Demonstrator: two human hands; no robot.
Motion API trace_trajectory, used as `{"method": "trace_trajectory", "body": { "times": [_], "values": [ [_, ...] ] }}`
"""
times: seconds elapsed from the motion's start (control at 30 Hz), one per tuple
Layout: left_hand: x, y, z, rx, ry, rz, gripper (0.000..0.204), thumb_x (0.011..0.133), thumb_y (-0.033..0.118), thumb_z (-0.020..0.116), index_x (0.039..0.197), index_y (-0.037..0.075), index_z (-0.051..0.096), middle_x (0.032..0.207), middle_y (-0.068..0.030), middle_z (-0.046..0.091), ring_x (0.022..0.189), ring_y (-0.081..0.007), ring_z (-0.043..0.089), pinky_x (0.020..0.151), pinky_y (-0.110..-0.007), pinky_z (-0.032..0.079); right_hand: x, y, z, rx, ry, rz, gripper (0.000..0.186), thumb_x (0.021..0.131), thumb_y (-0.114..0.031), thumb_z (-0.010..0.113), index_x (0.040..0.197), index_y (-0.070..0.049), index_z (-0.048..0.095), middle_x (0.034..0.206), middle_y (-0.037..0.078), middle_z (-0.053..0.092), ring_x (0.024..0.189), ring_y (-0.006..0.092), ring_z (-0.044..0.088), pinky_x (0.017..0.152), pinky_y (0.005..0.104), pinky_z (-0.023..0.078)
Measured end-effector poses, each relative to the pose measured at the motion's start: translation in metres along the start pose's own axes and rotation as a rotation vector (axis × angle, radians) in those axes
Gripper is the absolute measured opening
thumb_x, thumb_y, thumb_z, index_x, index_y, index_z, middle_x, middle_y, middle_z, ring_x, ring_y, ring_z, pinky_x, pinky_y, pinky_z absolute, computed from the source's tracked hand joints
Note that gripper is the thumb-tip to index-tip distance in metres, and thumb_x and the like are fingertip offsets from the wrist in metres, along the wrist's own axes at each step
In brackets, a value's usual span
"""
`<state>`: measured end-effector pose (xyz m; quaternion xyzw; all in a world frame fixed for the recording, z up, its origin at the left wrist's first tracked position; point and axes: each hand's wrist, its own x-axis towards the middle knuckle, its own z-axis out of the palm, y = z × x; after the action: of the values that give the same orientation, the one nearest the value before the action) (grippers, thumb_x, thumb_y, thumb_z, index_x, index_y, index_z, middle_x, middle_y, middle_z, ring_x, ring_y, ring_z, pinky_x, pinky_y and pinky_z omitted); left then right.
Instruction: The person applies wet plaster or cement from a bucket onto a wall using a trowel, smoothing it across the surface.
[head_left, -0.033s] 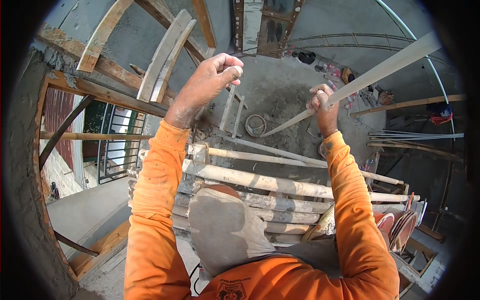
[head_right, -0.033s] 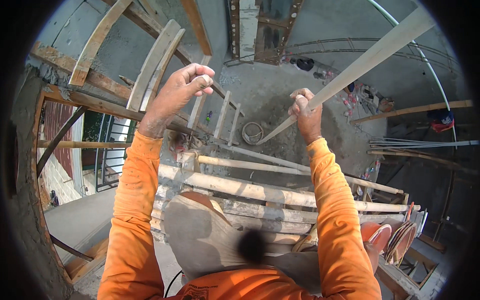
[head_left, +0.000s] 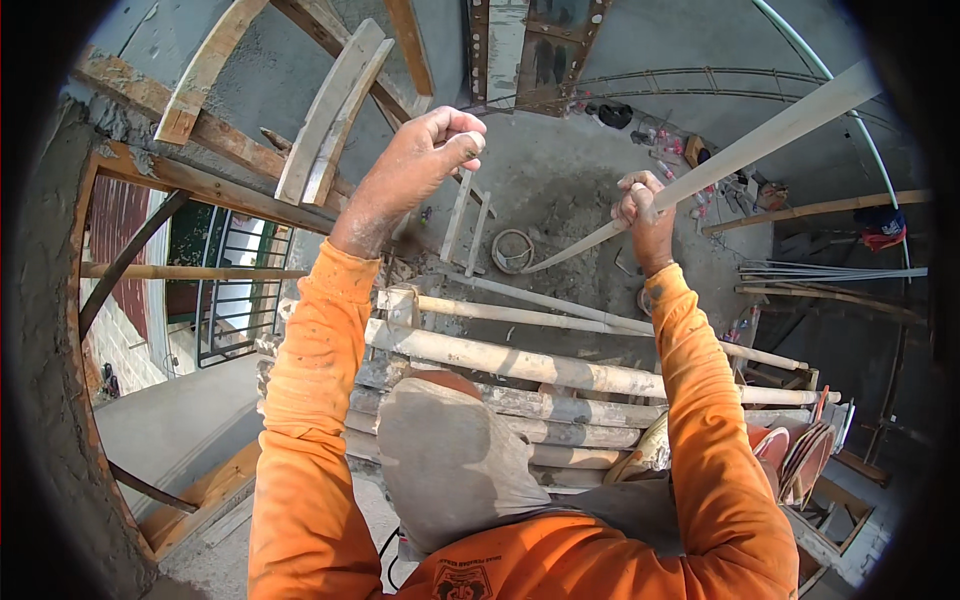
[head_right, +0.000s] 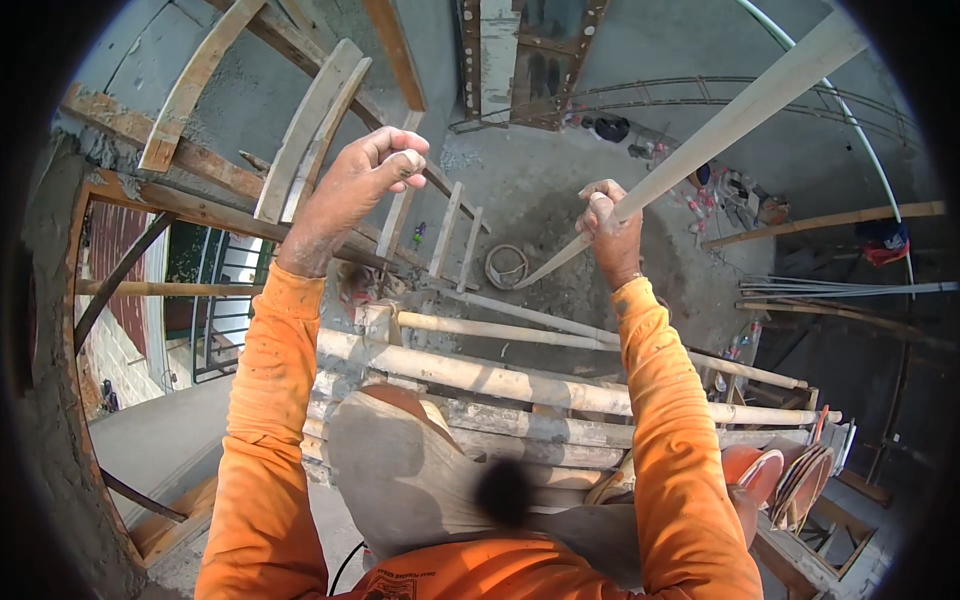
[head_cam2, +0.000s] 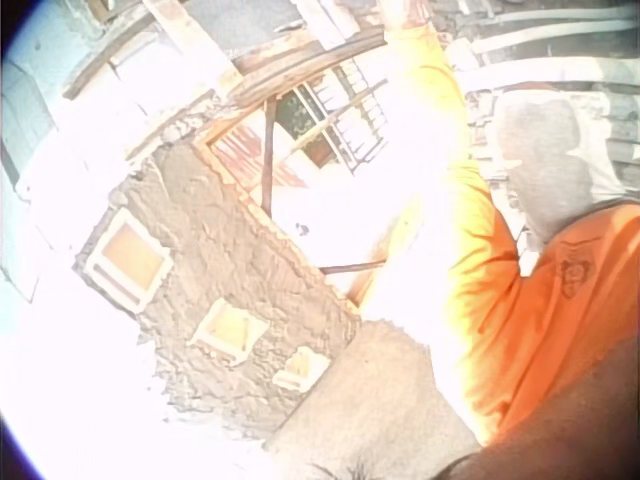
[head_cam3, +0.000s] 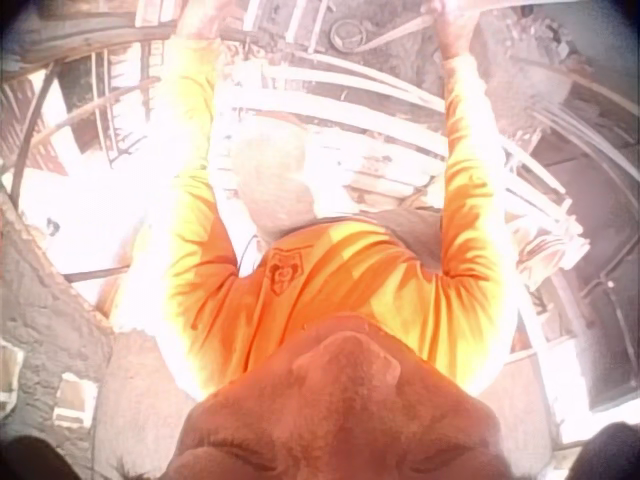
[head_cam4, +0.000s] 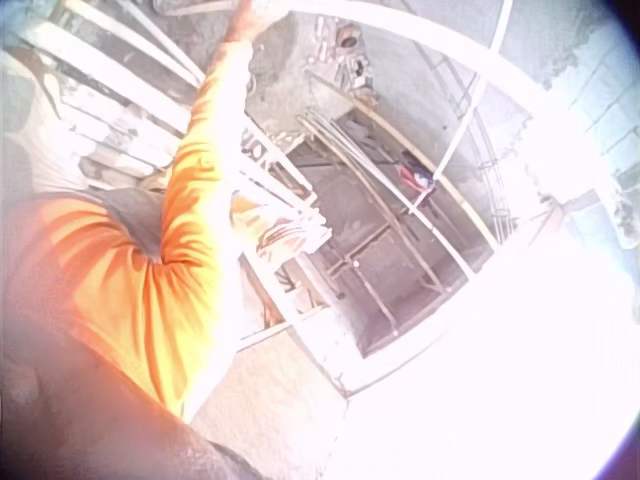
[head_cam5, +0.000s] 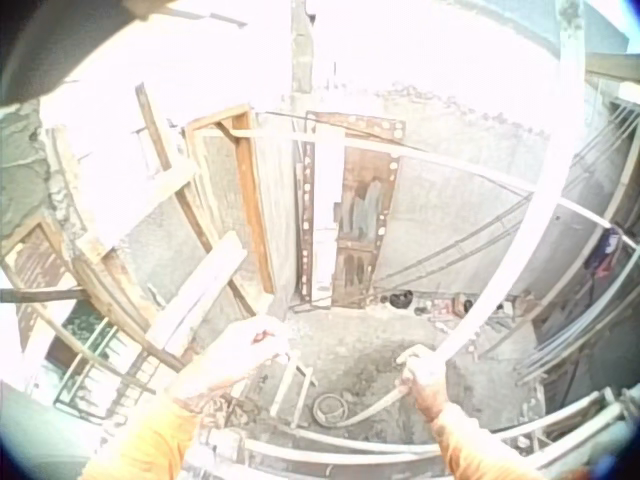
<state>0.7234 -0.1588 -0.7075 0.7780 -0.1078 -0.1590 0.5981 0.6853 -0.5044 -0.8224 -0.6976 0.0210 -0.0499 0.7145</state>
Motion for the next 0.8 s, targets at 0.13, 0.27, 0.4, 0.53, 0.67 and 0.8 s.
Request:
{"method": "trace_trajectory", "body": {
  "times": [0.13, 0.27, 0.4, 0.53, 0.67, 0.8],
  "values": [
    [-0.002, -0.002, -0.005, 0.005, 0.035, 0.032, 0.036, 0.102, 0.032, 0.065, 0.125, 0.003, 0.065, 0.112, -0.0037, 0.067, 0.098, -0.0102, 0.067, 0.087, -0.026, 0.049, 0.003, 0.049, 0.001, -0.063, 0.068, 0.051, 0.018, 0.094, -0.014, 0.053, 0.099, -0.001, 0.063, 0.067, -0.001, 0.049, 0.06, 0.0108, 0.054, 0.056, 0.0267, 0.042],
    [-0.015, -0.008, -0.002, -0.013, 0.083, 0.019, 0.035, 0.102, 0.029, 0.065, 0.125, 0.002, 0.065, 0.113, -0.0046, 0.067, 0.099, -0.011, 0.067, 0.089, -0.027, 0.05, 0.004, 0.1, 0.004, -0.208, 0.078, 0.084, 0.02, 0.092, -0.014, 0.054, 0.104, 0.0, 0.063, 0.081, 0.006, 0.06, 0.072, 0.0157, 0.062, 0.068, 0.0314, 0.051],
    [-0.042, -0.027, 0.002, -0.07, 0.151, -0.003, 0.035, 0.102, 0.026, 0.064, 0.125, 0.001, 0.064, 0.113, -0.0067, 0.067, 0.1, -0.0132, 0.068, 0.091, -0.028, 0.05, -0.002, 0.132, 0.001, -0.362, -0.024, 0.075, 0.03, 0.092, -0.015, 0.055, 0.114, 0.002, 0.064, 0.097, 0.013, 0.069, 0.09, 0.0234, 0.071, 0.085, 0.0369, 0.054],
    [-0.068, -0.052, 0.008, -0.125, 0.26, -0.094, 0.034, 0.103, 0.025, 0.061, 0.126, 0.0, 0.062, 0.113, -0.0061, 0.067, 0.1, -0.0129, 0.068, 0.089, -0.027, 0.051, -0.005, 0.142, -0.003, -0.362, -0.035, 0.11, 0.041, 0.093, -0.019, 0.055, 0.128, 0.0, 0.065, 0.101, 0.014, 0.071, 0.095, 0.0236, 0.071, 0.09, 0.0363, 0.054],
    [-0.084, -0.075, 0.016, -0.211, 0.366, -0.092, 0.032, 0.105, 0.025, 0.059, 0.126, 0.002, 0.062, 0.112, -0.0038, 0.066, 0.102, -0.0111, 0.067, 0.084, -0.025, 0.051, -0.003, 0.14, -0.001, -0.329, -0.028, 0.052, 0.045, 0.095, -0.019, 0.054, 0.136, 0.0, 0.061, 0.101, 0.012, 0.07, 0.1, 0.0223, 0.069, 0.096, 0.0363, 0.051],
    [-0.1, -0.092, 0.015, -0.234, 0.4, -0.1, 0.036, 0.105, 0.03, 0.063, 0.128, 0.003, 0.061, 0.112, -0.0035, 0.065, 0.103, -0.0115, 0.067, 0.084, -0.024, 0.051, -0.001, 0.129, 0.004, -0.328, -0.03, 0.045, 0.042, 0.099, -0.017, 0.053, 0.137, -0.001, 0.061, 0.097, 0.007, 0.068, 0.095, 0.0175, 0.066, 0.091, 0.033, 0.051]
  ]
}}
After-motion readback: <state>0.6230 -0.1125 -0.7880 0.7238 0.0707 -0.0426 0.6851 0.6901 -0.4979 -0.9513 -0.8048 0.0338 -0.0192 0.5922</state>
